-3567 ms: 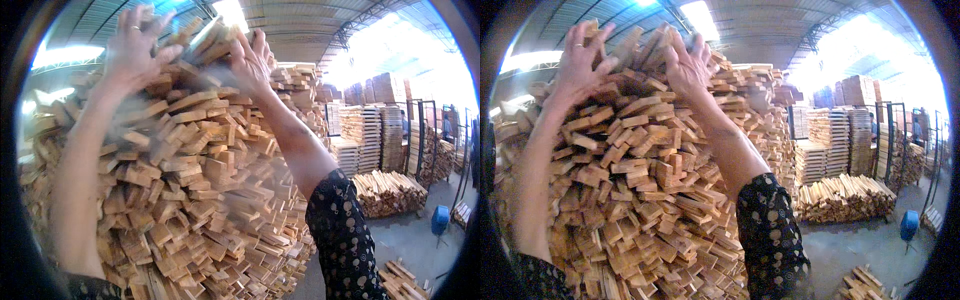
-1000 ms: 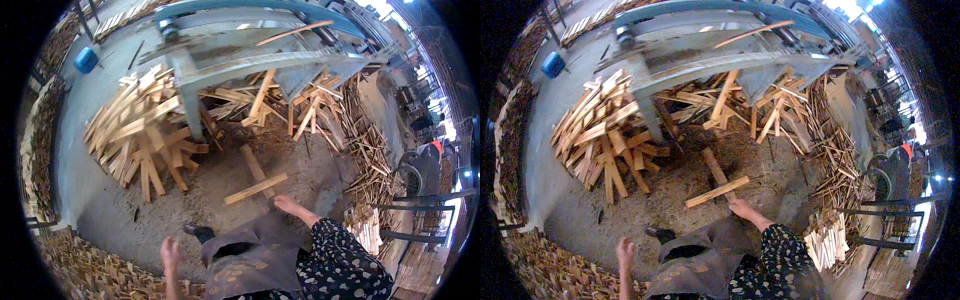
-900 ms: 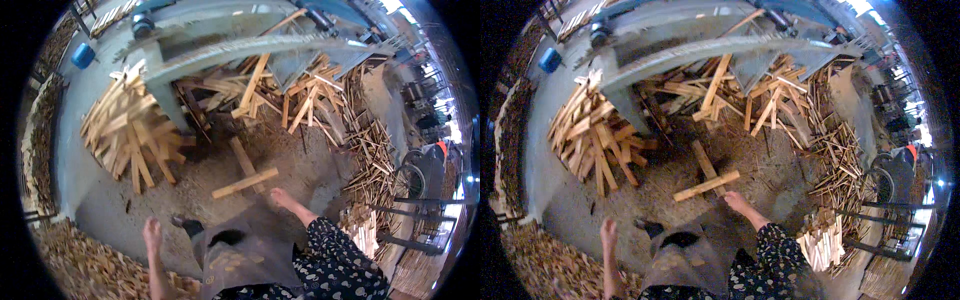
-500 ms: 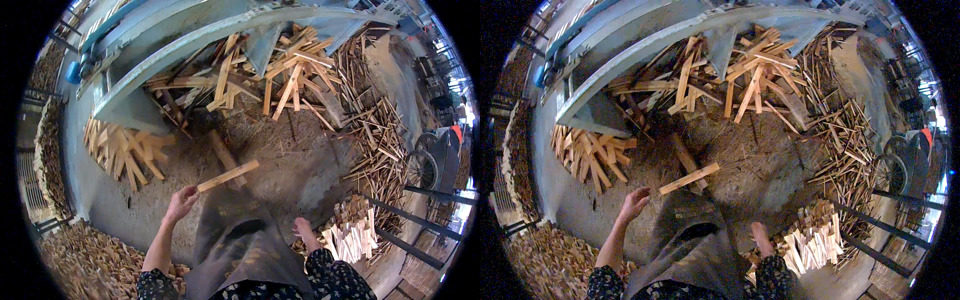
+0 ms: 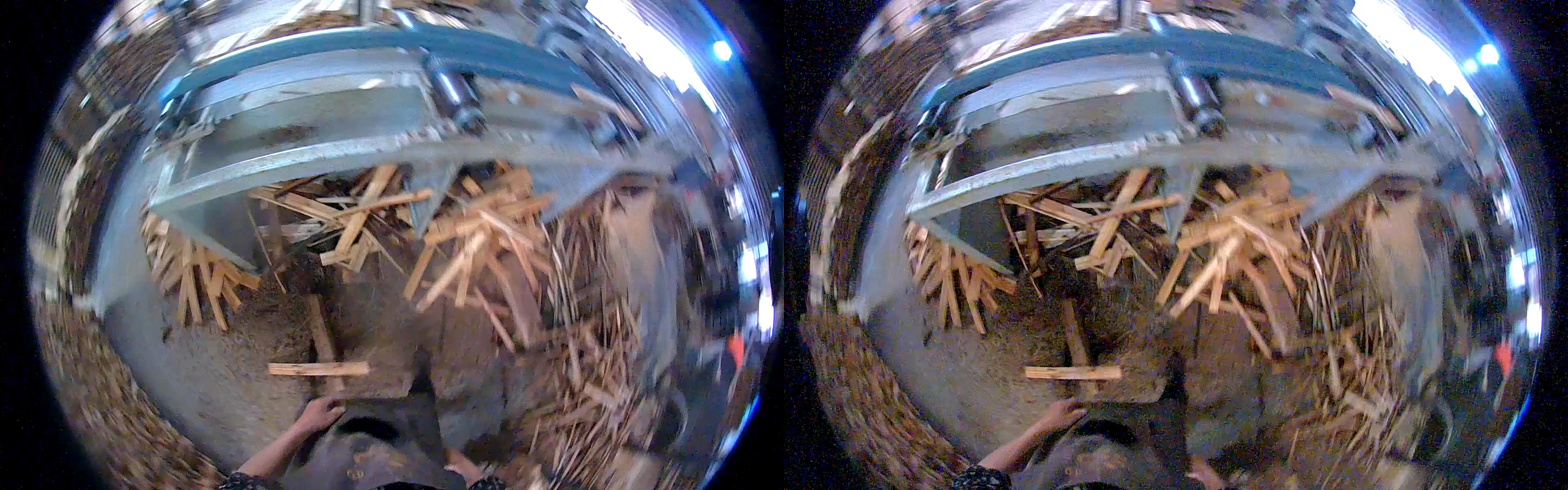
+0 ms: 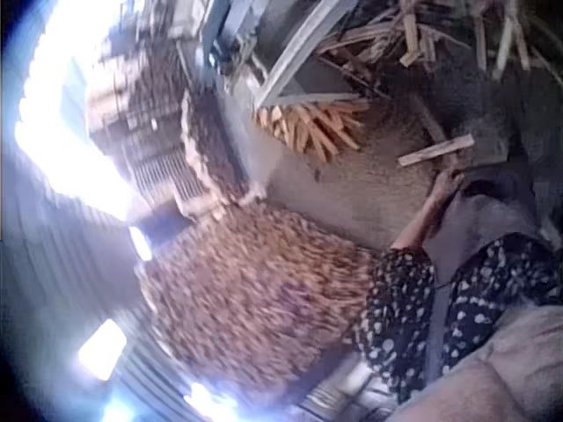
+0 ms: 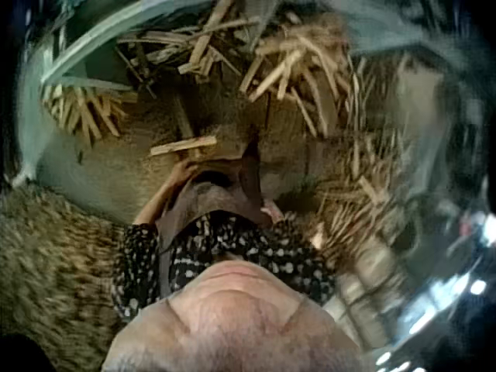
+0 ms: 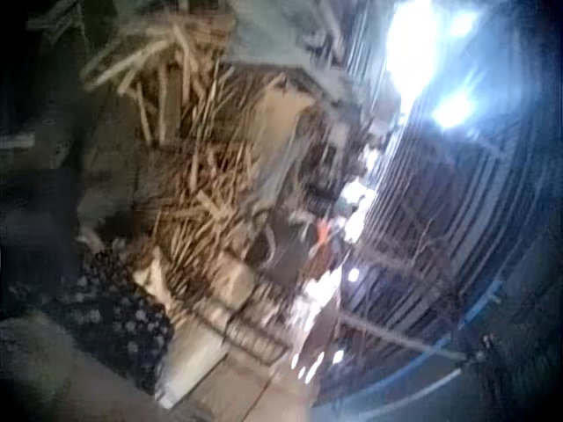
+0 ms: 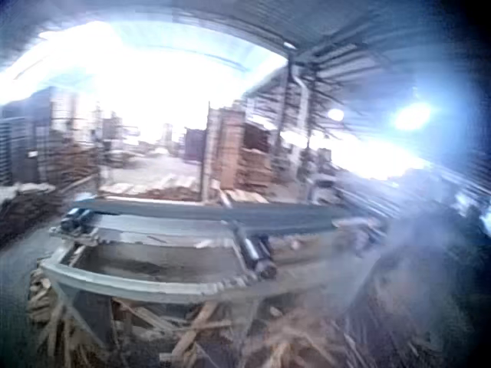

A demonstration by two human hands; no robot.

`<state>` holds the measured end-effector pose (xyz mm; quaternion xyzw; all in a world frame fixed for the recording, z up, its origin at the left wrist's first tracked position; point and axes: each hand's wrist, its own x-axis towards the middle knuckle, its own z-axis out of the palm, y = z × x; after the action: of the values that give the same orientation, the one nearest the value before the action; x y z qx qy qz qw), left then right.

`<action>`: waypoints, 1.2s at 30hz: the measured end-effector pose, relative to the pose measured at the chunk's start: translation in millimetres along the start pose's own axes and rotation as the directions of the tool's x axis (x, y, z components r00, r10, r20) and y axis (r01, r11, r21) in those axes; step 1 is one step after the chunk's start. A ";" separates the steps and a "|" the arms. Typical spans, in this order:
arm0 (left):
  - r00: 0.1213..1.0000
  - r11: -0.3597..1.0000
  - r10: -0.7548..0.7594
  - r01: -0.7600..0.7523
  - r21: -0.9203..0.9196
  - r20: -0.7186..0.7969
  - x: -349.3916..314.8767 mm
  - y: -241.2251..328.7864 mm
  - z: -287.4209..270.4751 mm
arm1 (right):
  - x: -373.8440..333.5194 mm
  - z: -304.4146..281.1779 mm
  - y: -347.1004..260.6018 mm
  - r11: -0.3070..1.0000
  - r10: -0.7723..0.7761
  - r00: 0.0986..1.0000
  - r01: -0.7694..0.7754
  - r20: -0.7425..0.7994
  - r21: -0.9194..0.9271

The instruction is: The person sorts through a large pile of wooden planks and scraps on the floor, picking up pieces by hand and stacking them into neat piles. The person then carries the stacked wood to a large storage rack and places it on top of other wood.

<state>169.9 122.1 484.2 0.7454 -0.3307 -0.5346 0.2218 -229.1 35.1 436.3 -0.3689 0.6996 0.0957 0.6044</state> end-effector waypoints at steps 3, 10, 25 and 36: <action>0.979 0.978 -0.188 0.179 -0.106 -0.084 -4.7 26.0 47.9 | 58.9 -72.3 -37.7 0.778 -0.186 0.982 0.147 0.000 -0.611; 0.995 0.924 -0.079 0.096 -0.370 0.060 9.7 101.9 109.2 | 148.8 -154.3 -161.5 0.923 -0.024 0.977 0.103 0.211 -0.371; 0.743 0.182 -0.617 -0.185 -0.966 -0.258 65.1 39.8 122.0 | 140.3 100.0 -426.9 -0.135 -0.155 0.620 0.758 0.769 -0.638; 0.690 -0.215 -0.713 -0.385 -0.897 -0.125 194.5 -0.1 131.9 | 281.8 187.0 -663.2 -0.803 -0.502 0.453 0.071 0.737 -0.591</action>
<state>86.2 -16.8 314.1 0.4581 0.4371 -0.2937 0.7161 335.6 -439.9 338.1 -0.9569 0.0160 0.2345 -0.1707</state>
